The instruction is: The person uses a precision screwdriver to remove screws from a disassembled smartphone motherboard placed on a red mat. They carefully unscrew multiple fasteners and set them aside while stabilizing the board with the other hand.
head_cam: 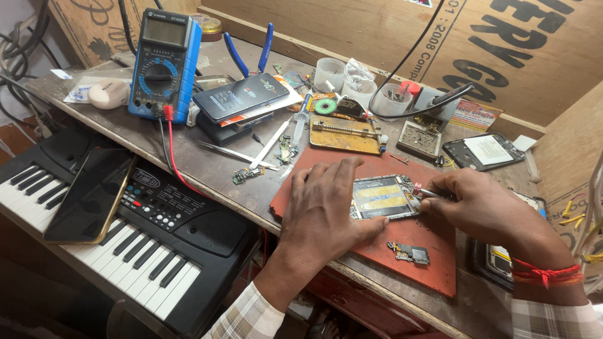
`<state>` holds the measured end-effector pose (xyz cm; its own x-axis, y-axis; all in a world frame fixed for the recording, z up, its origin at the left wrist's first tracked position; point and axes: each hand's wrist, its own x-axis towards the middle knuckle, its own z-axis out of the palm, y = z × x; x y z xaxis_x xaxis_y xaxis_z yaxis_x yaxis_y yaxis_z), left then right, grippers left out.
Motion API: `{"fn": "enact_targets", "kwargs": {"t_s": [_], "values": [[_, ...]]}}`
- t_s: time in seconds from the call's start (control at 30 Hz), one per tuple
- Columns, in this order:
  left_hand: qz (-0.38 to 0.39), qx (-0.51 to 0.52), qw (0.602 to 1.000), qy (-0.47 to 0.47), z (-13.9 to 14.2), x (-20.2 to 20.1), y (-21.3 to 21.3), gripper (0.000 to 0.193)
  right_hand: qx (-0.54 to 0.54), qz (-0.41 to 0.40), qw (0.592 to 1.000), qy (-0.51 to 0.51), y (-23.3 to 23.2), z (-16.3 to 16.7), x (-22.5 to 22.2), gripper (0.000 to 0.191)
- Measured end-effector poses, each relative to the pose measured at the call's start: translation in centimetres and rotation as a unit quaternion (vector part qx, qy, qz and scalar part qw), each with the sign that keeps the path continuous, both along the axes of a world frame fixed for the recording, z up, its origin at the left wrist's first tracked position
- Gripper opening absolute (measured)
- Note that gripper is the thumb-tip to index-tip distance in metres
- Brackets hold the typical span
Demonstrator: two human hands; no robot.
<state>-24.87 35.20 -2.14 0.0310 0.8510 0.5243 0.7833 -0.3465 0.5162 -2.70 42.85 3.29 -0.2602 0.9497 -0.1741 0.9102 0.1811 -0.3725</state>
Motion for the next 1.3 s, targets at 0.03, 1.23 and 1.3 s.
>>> {"fn": "enact_targets", "kwargs": {"t_s": [0.03, 1.23, 1.3], "values": [[-0.001, -0.004, 1.0, -0.002, 0.0, 0.0, 0.0, 0.092, 0.003, 0.002, 1.0, 0.002, 0.0, 0.0, -0.1, 0.026], [0.004, 0.014, 1.0, 0.002, -0.1, 0.1, 0.0, 0.089, 0.018, -0.014, 0.999, 0.028, 0.1, -0.2, 0.1, 0.024], [0.004, -0.002, 1.0, 0.007, 0.0, 0.0, 0.1, 0.09, 0.007, -0.021, 0.999, 0.032, 0.1, -0.1, 0.2, 0.024]]}}
